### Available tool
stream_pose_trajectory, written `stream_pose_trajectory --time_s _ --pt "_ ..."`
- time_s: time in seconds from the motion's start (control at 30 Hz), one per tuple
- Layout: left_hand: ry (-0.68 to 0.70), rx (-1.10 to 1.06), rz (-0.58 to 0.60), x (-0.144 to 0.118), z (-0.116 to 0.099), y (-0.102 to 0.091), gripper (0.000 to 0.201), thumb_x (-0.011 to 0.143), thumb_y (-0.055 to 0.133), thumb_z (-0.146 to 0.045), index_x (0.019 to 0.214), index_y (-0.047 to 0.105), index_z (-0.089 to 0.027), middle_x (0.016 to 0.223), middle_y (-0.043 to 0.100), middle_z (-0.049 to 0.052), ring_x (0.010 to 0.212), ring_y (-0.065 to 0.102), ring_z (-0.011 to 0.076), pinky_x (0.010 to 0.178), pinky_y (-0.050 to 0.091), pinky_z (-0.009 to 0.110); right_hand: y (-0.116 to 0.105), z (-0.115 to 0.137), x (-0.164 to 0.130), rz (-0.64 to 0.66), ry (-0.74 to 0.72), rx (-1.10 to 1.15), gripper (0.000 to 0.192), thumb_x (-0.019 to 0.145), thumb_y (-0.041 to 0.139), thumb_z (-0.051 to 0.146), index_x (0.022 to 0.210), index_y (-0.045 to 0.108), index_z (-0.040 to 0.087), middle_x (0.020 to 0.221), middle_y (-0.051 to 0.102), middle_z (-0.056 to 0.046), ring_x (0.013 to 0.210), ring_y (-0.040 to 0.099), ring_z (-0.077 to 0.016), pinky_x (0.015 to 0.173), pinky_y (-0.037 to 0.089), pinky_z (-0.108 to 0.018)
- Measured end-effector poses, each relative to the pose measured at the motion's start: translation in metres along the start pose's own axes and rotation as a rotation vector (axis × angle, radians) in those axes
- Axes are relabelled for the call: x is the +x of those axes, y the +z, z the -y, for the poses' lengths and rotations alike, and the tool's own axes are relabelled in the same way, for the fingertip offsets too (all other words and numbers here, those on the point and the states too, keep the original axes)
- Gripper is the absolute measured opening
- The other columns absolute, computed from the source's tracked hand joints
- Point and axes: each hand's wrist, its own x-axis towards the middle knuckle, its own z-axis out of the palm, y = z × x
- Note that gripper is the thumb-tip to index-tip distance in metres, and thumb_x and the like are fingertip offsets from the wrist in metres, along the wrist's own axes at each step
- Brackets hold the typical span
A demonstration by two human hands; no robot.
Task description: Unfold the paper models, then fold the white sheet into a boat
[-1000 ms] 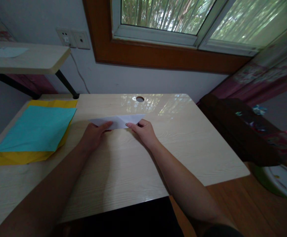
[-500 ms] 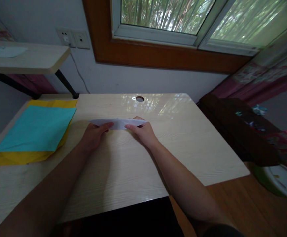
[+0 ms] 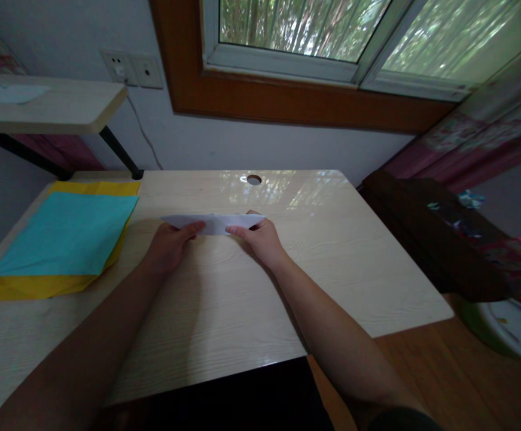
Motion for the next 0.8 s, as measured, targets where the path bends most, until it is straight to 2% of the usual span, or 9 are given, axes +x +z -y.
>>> stream_pose_trajectory --time_s 0.13,0.27,0.37,0.57,0.73,0.8 --pt "-0.015 -0.061 0.014 -0.0008 -0.0014 0.0015 0.028 0.058 0.093 -0.033 0.073 0.074 -0.019 0.075 0.072 0.001 0.079 0.065 0.0176 0.068 0.049 0.025 0.0002 -0.0015 0.001 0.004 -0.006 -0.004 0.044 0.068 0.085 0.054 0.072 0.057 0.02 0.067 0.054 0.004 0.062 0.048 -0.0127 0.058 0.036 -0.027" --pt "-0.038 -0.129 0.039 -0.0018 -0.0031 0.0026 0.034 0.058 0.093 -0.03 0.086 0.077 -0.019 0.092 0.077 0.003 0.084 0.068 0.0167 0.071 0.05 0.024 0.0004 -0.0018 0.0008 0.001 -0.006 0.007 0.045 0.068 0.085 0.054 0.071 0.056 0.02 0.066 0.053 0.004 0.062 0.047 -0.0122 0.057 0.035 -0.027" --pt "-0.056 -0.136 0.028 -0.0024 -0.0047 0.003 0.037 0.055 0.095 -0.03 0.086 0.077 -0.019 0.099 0.078 0.005 0.088 0.069 0.0177 0.072 0.051 0.024 0.0003 -0.0022 0.0007 0.005 -0.004 0.003 0.043 0.068 0.084 0.054 0.073 0.058 0.02 0.069 0.056 0.003 0.064 0.05 -0.0131 0.059 0.038 -0.028" --pt "-0.062 -0.141 0.01 -0.0012 -0.005 0.002 0.036 0.057 0.094 -0.032 0.086 0.077 -0.019 0.093 0.077 0.003 0.077 0.067 0.0146 0.062 0.05 0.022 0.0002 -0.0032 0.0017 -0.007 -0.02 0.054 0.039 0.068 0.085 0.051 0.075 0.061 0.02 0.074 0.06 0.002 0.069 0.055 -0.0146 0.065 0.042 -0.029" --pt "-0.048 -0.065 0.054 -0.0051 -0.005 0.0026 0.034 0.06 0.092 -0.033 0.087 0.076 -0.02 0.096 0.077 0.005 0.078 0.068 0.0186 0.06 0.052 0.025 0.0003 -0.0031 0.0005 0.053 0.003 0.064 0.037 0.071 0.083 0.051 0.077 0.063 0.02 0.074 0.06 0.001 0.069 0.055 -0.0144 0.064 0.041 -0.028" --pt "-0.039 -0.011 0.089 -0.0076 -0.0055 0.0033 0.03 0.063 0.09 -0.033 0.085 0.077 -0.02 0.091 0.077 0.006 0.076 0.069 0.0202 0.059 0.053 0.028 0.0007 -0.0026 -0.0007 0.093 0.012 0.064 0.038 0.071 0.083 0.051 0.076 0.063 0.02 0.071 0.058 0.002 0.066 0.052 -0.0131 0.061 0.039 -0.027"
